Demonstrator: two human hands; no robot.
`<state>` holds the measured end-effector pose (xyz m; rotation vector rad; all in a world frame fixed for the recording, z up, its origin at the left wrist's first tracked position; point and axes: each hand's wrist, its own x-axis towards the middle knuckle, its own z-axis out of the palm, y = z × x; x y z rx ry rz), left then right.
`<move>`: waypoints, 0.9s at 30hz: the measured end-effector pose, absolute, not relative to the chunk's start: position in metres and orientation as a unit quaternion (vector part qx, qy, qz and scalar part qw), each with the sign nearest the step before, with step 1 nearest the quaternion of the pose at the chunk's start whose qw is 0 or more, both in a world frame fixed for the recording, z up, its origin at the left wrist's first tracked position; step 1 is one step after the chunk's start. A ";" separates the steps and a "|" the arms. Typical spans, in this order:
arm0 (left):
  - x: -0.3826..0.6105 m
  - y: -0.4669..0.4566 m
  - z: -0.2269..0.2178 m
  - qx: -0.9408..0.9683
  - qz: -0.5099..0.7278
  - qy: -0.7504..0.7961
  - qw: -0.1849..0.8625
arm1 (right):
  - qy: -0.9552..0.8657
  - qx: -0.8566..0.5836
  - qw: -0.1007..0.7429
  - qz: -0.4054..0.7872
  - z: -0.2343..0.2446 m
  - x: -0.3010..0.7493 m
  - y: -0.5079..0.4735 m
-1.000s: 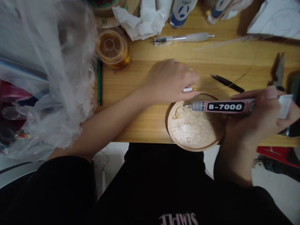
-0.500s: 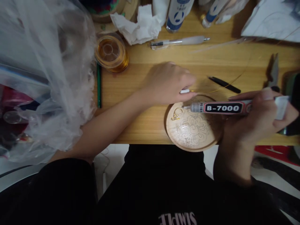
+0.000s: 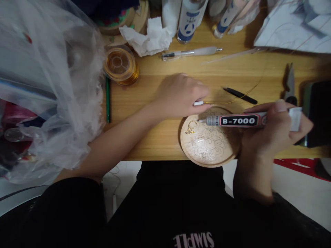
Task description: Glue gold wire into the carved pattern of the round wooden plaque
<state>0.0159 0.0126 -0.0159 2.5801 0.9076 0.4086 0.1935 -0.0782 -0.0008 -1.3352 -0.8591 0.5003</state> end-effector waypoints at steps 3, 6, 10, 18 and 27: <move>0.015 0.013 -0.016 0.918 0.146 0.322 0.180 | -0.359 -0.584 0.695 0.216 -0.002 0.193 -0.077; 0.015 0.012 -0.017 0.918 0.149 0.320 0.179 | -0.366 -0.572 0.702 0.214 -0.004 0.193 -0.076; 0.015 0.012 -0.017 0.915 0.152 0.325 0.182 | -0.389 -0.575 0.687 0.214 -0.004 0.193 -0.076; 0.015 0.011 -0.016 0.918 0.144 0.327 0.172 | -0.362 -0.584 0.695 0.210 -0.002 0.192 -0.076; 0.014 0.012 -0.017 0.916 0.140 0.332 0.178 | -0.356 -0.587 0.702 0.191 -0.004 0.194 -0.077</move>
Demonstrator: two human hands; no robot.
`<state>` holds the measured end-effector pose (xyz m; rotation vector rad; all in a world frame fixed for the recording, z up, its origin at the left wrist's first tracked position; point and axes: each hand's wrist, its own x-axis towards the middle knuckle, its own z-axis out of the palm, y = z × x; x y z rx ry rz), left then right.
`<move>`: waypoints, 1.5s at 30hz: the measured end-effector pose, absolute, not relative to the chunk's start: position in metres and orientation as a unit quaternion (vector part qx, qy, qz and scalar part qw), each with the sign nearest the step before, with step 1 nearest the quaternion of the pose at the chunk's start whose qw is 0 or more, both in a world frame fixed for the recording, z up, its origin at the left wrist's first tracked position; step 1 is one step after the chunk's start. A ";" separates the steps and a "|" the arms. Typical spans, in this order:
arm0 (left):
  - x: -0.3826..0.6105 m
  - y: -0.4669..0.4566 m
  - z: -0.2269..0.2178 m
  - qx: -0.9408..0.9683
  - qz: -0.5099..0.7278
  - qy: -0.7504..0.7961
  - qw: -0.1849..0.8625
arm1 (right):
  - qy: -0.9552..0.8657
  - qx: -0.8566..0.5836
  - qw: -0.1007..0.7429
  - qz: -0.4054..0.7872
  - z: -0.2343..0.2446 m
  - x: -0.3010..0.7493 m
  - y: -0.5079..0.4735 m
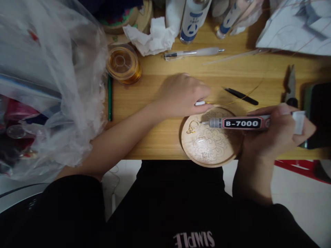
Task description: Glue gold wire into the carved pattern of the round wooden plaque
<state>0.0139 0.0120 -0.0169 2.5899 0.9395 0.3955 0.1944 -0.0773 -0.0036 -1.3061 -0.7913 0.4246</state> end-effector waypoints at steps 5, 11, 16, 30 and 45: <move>0.014 0.012 -0.017 0.905 0.156 0.331 0.216 | -0.347 -0.600 0.697 0.186 -0.002 0.190 -0.076; 0.015 0.012 -0.017 0.908 0.150 0.334 0.204 | -0.330 -0.614 0.692 0.188 0.000 0.189 -0.076; 0.015 0.013 -0.014 0.913 0.130 0.331 0.200 | -0.320 -0.606 0.706 0.180 0.001 0.190 -0.075; 0.014 0.013 -0.016 0.916 0.134 0.325 0.194 | -0.331 -0.580 0.722 0.182 0.000 0.189 -0.077; 0.014 0.013 -0.018 0.918 0.141 0.321 0.188 | -0.383 -0.599 0.686 0.154 -0.008 0.194 -0.076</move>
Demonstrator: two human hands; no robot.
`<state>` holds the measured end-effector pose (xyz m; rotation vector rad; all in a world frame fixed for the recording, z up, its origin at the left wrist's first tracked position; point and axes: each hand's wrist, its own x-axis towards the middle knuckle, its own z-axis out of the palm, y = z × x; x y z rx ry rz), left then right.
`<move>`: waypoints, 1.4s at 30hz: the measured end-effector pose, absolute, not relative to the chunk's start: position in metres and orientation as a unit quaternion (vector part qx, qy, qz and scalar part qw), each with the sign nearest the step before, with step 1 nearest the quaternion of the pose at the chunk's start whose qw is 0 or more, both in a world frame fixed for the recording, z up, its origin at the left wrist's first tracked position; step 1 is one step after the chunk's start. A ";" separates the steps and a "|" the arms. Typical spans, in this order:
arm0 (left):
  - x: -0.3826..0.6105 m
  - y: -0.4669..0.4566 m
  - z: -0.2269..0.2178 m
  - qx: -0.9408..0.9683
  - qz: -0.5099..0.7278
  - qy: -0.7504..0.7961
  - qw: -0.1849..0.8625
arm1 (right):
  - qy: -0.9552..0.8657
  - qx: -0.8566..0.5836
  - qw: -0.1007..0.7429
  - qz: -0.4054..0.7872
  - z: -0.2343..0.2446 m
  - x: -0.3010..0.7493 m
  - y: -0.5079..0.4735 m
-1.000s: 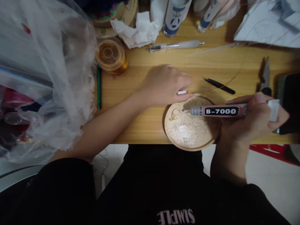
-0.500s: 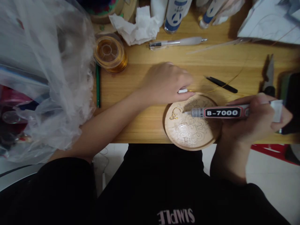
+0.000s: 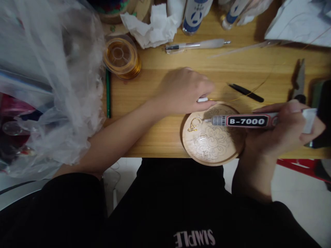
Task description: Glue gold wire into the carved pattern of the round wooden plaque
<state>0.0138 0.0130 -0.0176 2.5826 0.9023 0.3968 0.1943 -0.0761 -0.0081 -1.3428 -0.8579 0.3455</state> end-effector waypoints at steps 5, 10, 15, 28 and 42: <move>0.015 0.013 -0.018 0.913 0.146 0.328 0.193 | -0.369 -0.609 0.678 0.185 -0.005 0.189 -0.075; 0.015 0.013 -0.017 0.910 0.143 0.332 0.204 | -0.366 -0.618 0.676 0.165 -0.003 0.194 -0.073; 0.013 0.012 -0.012 0.882 0.190 0.346 0.258 | -0.258 -0.608 0.689 0.297 0.002 0.214 -0.066; 0.015 -0.013 0.059 0.517 0.424 0.414 0.618 | -0.123 -0.432 0.563 0.694 0.040 0.234 -0.067; 0.039 -0.037 0.100 0.503 0.452 0.350 0.649 | -0.105 -0.339 0.557 0.751 0.052 0.223 -0.060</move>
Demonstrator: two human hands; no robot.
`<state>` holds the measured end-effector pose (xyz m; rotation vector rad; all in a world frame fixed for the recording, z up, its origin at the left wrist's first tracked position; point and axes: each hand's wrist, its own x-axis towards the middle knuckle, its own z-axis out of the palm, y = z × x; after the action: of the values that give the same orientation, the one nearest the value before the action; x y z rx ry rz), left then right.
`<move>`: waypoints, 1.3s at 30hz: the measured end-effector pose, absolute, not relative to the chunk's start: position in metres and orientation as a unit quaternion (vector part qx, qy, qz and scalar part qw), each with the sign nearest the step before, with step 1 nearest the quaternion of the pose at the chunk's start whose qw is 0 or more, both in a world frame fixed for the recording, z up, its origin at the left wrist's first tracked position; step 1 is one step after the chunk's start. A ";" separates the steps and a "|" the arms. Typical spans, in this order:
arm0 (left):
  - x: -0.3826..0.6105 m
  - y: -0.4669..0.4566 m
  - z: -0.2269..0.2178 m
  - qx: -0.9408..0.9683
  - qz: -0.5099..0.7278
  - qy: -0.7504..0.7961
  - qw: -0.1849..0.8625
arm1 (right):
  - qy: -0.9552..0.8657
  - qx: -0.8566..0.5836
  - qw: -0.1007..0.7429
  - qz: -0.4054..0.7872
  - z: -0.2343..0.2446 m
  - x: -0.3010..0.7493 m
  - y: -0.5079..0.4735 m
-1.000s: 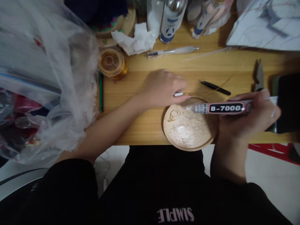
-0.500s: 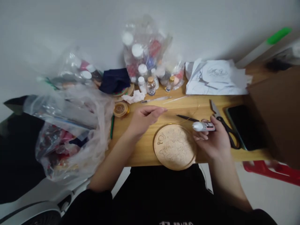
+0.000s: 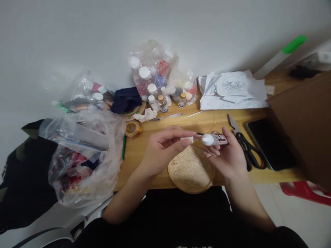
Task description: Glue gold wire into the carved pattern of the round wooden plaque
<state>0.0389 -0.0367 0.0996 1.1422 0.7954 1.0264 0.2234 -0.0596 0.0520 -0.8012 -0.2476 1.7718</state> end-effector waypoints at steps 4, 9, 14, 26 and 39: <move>0.040 -0.039 0.103 0.535 0.450 0.366 0.614 | -0.111 -0.344 0.559 0.746 0.050 0.225 -0.061; 0.040 -0.040 0.103 0.550 0.451 0.372 0.596 | -0.122 -0.352 0.560 0.740 0.049 0.225 -0.061; 0.040 -0.040 0.101 0.551 0.449 0.372 0.597 | -0.114 -0.352 0.562 0.740 0.050 0.224 -0.061; 0.037 -0.046 0.102 0.590 0.436 0.405 0.546 | -0.108 -0.361 0.571 0.729 0.048 0.223 -0.062; 0.027 -0.042 0.100 0.740 0.404 0.409 0.349 | -0.192 -0.505 0.654 0.530 0.054 0.232 -0.062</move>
<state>0.0269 -0.0419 0.1003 1.9179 1.0589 1.0457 0.2318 -0.0619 0.0537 -1.1454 -0.4352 1.2012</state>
